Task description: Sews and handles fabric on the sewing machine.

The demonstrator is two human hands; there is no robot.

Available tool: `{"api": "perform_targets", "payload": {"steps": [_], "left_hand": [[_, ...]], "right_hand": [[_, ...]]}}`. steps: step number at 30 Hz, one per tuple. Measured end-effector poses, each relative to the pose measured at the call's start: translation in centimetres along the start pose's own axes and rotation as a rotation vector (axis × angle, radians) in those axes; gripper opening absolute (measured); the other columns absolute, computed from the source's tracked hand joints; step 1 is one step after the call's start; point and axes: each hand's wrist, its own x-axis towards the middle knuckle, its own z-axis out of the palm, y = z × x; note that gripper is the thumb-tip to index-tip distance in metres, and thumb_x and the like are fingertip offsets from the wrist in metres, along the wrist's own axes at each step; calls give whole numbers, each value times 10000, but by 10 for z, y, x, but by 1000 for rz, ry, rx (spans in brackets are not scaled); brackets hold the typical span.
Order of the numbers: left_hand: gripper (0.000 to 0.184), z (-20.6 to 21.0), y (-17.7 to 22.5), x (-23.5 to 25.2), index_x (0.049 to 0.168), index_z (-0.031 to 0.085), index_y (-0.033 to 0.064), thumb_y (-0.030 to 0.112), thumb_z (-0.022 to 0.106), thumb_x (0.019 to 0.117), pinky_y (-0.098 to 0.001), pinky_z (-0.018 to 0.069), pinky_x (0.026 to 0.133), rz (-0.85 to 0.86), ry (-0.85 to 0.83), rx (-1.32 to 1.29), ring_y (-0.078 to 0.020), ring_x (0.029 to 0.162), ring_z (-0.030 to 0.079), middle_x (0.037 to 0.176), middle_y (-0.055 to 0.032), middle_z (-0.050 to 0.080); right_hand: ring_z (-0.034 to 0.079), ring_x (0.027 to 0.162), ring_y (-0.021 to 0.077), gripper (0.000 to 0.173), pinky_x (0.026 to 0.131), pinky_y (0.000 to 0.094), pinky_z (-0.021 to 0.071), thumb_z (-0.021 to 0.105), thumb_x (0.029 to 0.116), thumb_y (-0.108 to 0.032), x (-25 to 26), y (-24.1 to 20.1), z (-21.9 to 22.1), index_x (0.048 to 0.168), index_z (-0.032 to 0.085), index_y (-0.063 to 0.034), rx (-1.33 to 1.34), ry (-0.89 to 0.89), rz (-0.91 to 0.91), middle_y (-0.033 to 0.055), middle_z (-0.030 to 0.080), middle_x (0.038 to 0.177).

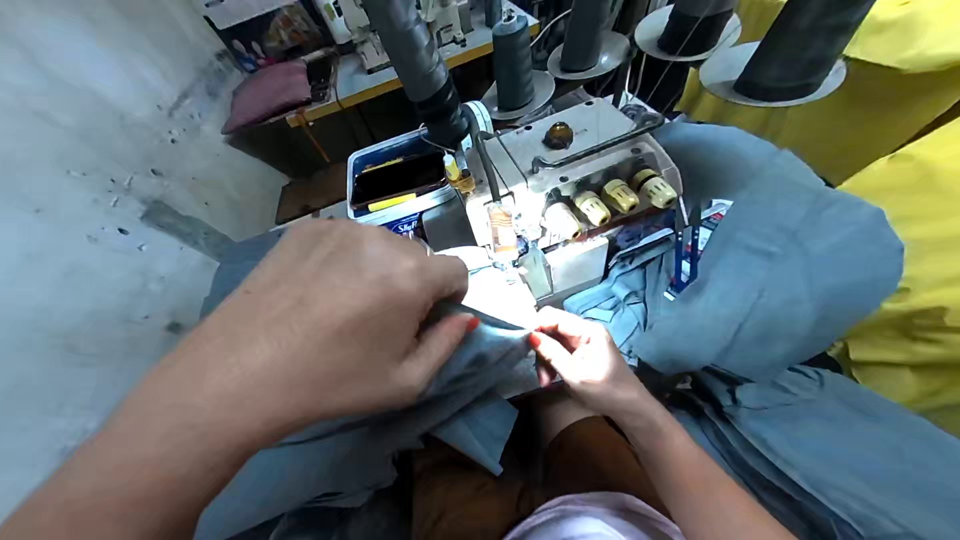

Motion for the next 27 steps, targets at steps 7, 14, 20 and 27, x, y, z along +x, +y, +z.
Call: {"api": "perform_targets", "payload": {"steps": [7,14,20,27], "left_hand": [[347,24,-9,-5,700,646,189,399,501,936,-316,340,412,-20,-68,41,-112,468,508,549,59,469],[332,32,-16,-6,671,602,195,400,510,915,-310,338,423,-70,-84,28,-106,469,491,542,65,428],[340,23,-38,-23,757,651,212,433,517,977,-287,376,443,-143,-76,-119,-33,489,472,577,118,491],[234,16,-41,-50,1039,704,194,396,608,967,-99,302,444,-184,-37,-381,101,500,365,615,175,453]], "right_hand": [[542,610,-100,120,567,70,494,565,984,-27,-3,17,3,943,649,49,-73,78,-31,-38,610,824],[544,587,-98,105,558,76,490,571,984,-20,14,23,3,976,652,45,-69,66,-23,-64,628,780],[530,557,-93,90,553,85,485,577,983,-16,20,31,0,1015,630,50,-78,69,-26,-71,617,733],[582,651,-55,141,615,118,533,620,986,-90,15,18,8,1013,629,48,-126,-11,-152,15,653,853]]}}
